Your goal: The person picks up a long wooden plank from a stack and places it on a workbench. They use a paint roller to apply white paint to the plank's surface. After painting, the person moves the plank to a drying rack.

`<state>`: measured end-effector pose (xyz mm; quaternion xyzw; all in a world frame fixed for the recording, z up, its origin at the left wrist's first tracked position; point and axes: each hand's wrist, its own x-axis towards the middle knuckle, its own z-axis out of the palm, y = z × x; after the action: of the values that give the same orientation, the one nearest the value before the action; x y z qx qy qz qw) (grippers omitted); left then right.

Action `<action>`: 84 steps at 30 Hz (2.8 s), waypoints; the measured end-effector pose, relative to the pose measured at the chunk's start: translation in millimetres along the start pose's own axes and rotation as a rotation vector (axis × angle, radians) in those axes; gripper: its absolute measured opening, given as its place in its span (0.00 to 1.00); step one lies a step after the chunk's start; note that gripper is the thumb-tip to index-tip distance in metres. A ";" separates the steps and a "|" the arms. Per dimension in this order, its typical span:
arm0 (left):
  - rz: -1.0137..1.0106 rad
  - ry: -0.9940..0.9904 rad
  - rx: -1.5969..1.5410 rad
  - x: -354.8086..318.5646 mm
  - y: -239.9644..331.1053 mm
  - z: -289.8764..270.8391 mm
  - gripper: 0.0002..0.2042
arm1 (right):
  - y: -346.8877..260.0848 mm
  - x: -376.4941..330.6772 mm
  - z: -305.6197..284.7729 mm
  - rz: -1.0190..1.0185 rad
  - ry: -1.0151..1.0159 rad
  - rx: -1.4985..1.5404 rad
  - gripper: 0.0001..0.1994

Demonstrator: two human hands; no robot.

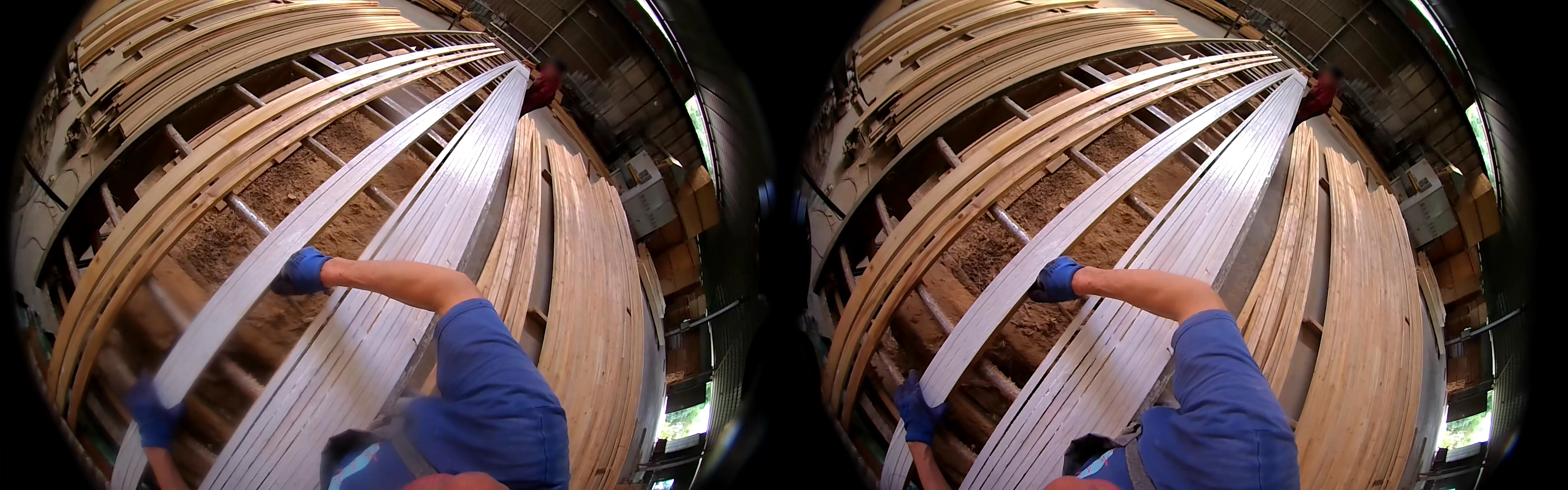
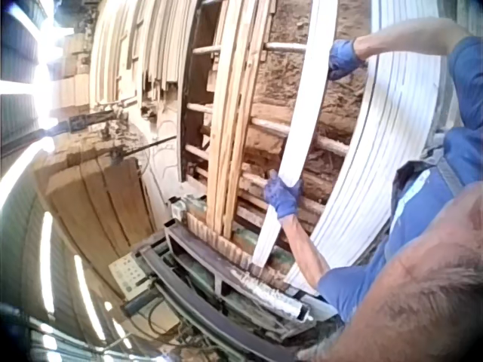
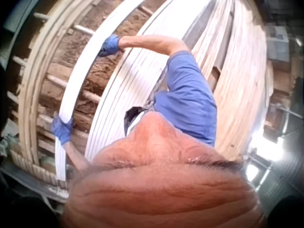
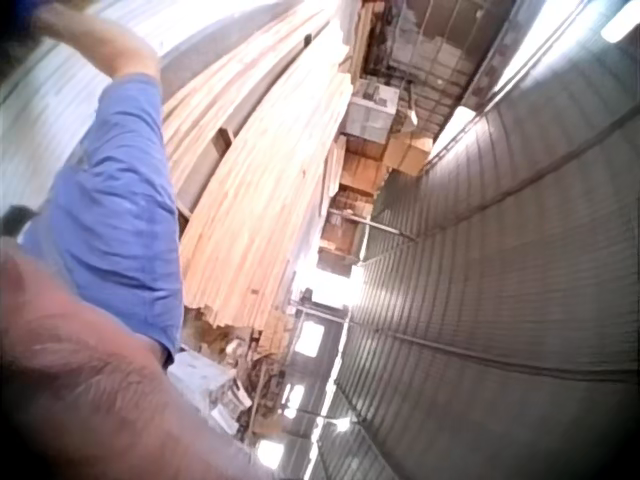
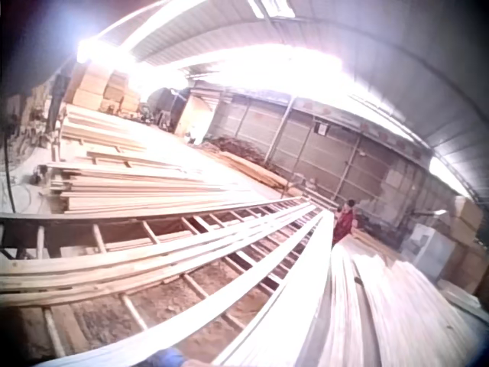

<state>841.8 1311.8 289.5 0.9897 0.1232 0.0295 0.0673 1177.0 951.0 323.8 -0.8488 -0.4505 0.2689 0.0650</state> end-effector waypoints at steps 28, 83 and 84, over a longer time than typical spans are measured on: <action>-0.125 -0.148 0.026 3.1 -7.5 -20.1 0.40 | -12.3 84.0 78.8 0.421 -0.095 1.472 0.18; -0.377 -0.114 -0.665 -55.6 59.4 -57.9 0.17 | 9.9 200.4 78.7 0.025 0.300 2.136 0.23; -0.381 -0.122 -0.691 -63.4 63.8 -54.8 0.18 | 17.4 179.0 84.5 0.085 0.170 2.108 0.23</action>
<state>791.6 1241.7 350.0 0.8681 0.2832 -0.0025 0.4078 1226.6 1072.8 174.9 -0.3943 0.0466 0.4657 0.7909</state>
